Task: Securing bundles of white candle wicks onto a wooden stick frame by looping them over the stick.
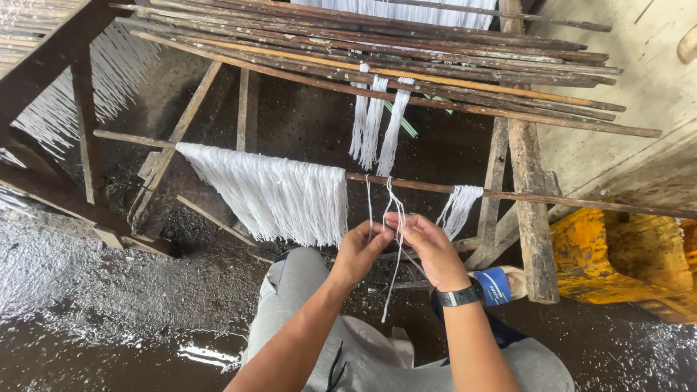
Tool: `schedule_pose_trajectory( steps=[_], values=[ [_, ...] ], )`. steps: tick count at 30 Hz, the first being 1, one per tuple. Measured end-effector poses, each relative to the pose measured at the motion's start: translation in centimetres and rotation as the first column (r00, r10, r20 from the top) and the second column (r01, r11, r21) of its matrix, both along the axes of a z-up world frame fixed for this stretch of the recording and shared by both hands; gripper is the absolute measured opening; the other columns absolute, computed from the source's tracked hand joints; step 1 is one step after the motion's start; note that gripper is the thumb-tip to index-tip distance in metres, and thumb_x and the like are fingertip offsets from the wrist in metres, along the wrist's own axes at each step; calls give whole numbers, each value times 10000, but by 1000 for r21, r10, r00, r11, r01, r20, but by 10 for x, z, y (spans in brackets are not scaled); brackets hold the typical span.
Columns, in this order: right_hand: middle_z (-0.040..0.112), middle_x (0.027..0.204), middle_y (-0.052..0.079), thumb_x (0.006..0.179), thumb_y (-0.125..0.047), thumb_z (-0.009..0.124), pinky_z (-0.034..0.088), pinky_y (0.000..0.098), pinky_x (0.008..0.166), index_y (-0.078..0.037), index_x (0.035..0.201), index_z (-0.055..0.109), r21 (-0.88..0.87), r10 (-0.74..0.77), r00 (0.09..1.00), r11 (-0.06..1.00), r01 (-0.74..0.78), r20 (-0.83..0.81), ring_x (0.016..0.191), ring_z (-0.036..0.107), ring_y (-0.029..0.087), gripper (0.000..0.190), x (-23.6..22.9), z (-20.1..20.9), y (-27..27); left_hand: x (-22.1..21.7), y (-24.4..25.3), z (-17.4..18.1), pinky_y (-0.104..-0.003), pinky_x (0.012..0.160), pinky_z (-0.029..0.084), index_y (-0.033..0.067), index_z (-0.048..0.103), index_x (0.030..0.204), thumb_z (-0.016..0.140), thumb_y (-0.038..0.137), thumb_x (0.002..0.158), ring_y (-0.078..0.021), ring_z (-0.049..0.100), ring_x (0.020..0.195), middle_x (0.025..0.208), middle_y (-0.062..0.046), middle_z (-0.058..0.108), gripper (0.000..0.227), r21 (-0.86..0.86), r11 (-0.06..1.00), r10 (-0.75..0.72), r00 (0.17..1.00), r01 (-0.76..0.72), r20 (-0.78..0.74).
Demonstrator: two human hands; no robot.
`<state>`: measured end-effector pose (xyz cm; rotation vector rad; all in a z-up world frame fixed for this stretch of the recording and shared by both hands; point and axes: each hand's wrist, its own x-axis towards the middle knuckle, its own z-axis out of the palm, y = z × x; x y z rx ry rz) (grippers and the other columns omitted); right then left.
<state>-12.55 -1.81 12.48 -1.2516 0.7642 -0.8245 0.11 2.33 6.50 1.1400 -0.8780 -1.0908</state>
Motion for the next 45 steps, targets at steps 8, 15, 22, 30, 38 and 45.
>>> schedule_pose_trajectory(
  steps=[8,15,22,30,38,45],
  values=[
    [639,935,71,802,-118,574,471,275,729,-32,823,590,-101,-79,981,993,62,-175,810,570,114,90,-5,-10,-4,-8,6,11,-220,516,369,30,609,794,635,177,791,-94,444,571,621,-36,509,150,20,997,70,998,-70,2],
    [607,1048,173,803,-133,517,478,338,761,-5,835,570,33,-7,999,999,8,-50,947,589,246,142,-10,-17,-12,11,5,11,-184,520,281,77,575,743,553,198,848,-68,360,584,587,25,433,162,59,918,396,915,-392,-82],
    [551,1151,194,792,-149,523,414,397,872,-27,809,519,94,35,991,994,-47,127,1088,510,291,124,-14,-14,-13,15,20,20,-229,549,354,98,642,784,618,254,808,-124,435,548,578,-21,531,160,134,982,125,990,-132,57],
    [594,881,120,801,-159,563,486,301,711,-44,801,514,-69,-1,997,998,6,83,764,594,178,125,-9,-45,-15,-6,14,1,-226,604,416,116,660,924,591,149,783,-104,511,642,681,-23,574,160,93,995,-59,989,47,133],
    [530,622,15,703,-160,649,407,238,453,-133,718,611,-656,-246,883,750,-88,-400,479,477,121,49,1,-19,-5,1,-8,31,-205,516,378,37,626,896,626,218,783,-92,462,576,624,-43,553,213,-53,996,73,997,-71,32],
    [560,760,33,807,-137,530,310,162,483,-114,962,501,-283,-475,877,853,438,-74,568,409,60,159,-17,10,-8,21,-8,24,-207,503,338,73,536,769,380,233,924,-99,416,528,581,-27,474,271,-153,945,288,957,-288,-23]
  ],
)
